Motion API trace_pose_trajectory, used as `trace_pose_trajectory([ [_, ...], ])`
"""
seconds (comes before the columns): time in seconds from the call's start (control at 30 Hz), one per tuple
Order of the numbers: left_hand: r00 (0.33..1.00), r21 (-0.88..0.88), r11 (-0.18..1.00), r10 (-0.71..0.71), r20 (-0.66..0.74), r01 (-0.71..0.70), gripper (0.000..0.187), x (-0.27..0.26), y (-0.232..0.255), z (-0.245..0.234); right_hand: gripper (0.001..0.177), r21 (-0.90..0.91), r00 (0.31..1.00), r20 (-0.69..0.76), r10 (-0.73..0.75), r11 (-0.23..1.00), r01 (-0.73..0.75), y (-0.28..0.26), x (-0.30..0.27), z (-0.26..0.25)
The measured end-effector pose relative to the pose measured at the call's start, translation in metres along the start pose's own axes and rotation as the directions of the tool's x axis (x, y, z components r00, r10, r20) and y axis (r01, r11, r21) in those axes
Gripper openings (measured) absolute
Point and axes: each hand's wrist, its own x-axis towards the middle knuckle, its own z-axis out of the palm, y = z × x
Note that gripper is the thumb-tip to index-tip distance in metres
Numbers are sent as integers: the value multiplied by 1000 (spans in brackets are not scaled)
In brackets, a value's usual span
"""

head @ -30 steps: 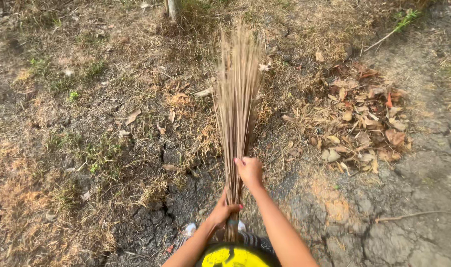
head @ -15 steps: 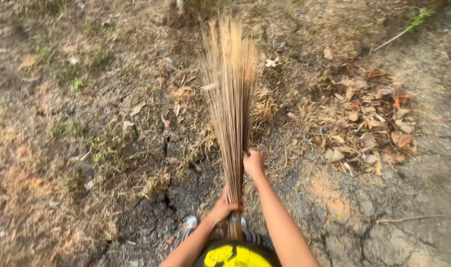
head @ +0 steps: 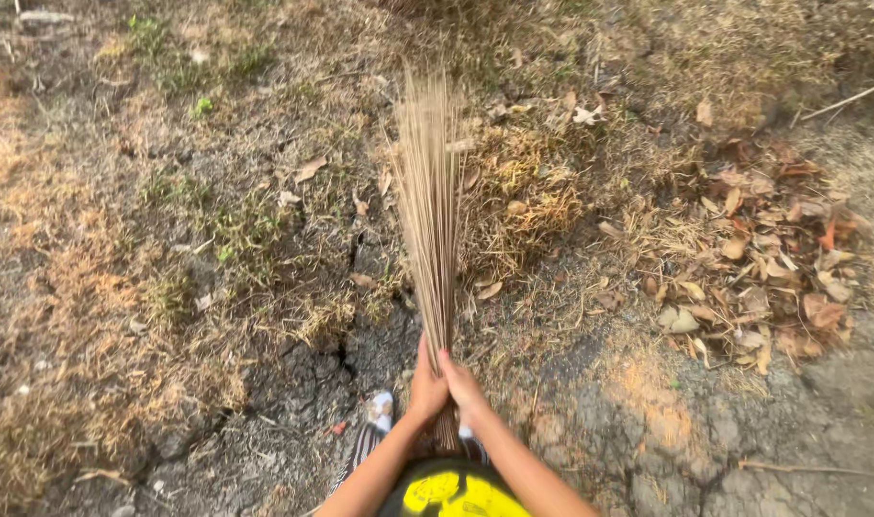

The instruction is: The person assembles a broom by hand, aligning a bundle of sticks and securing them with a tie. They also walk across a dirt area with dry leaves, carrying the broom.

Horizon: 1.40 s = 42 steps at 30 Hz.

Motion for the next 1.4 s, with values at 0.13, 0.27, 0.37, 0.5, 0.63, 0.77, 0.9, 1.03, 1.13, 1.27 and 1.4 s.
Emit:
trace_pose_trajectory([
  [0.13,953,296,906,-289,-90,303,107,-10,0,-24,41,72,985,161,59,995,-71,7,26,22],
  [0.27,897,-653,724,-415,-155,222,99,-18,-6,-64,31,92,965,263,19,995,-44,20,52,57],
  [0.37,894,-850,523,-412,-178,72,84,-15,19,-121,24,-166,923,364,121,984,-64,36,46,78],
  [0.5,864,-924,375,-437,-250,-77,85,1,60,-161,19,-107,680,550,486,848,-519,78,45,90],
  [0.63,841,-944,325,-492,-224,-62,88,12,83,-167,18,-135,624,621,475,849,-512,112,72,61],
  [0.77,847,-943,334,-498,-187,-12,89,13,85,-161,19,41,860,342,378,909,-415,102,90,20],
  [0.9,830,-952,304,-539,-141,36,91,10,80,-152,10,245,977,-79,196,954,-172,66,74,17],
  [1.03,835,-977,212,-541,-101,19,88,12,76,-146,21,158,993,-71,95,984,-83,40,61,23],
  [1.13,807,-978,205,-584,-91,38,87,17,76,-143,26,37,1000,-7,11,999,-10,38,57,21],
  [1.27,853,-987,160,-517,-78,7,86,21,69,-144,27,20,986,77,147,989,-149,54,43,32],
  [1.4,852,-995,95,-519,-72,-26,86,27,60,-148,15,-68,801,438,409,903,-424,64,36,48],
])
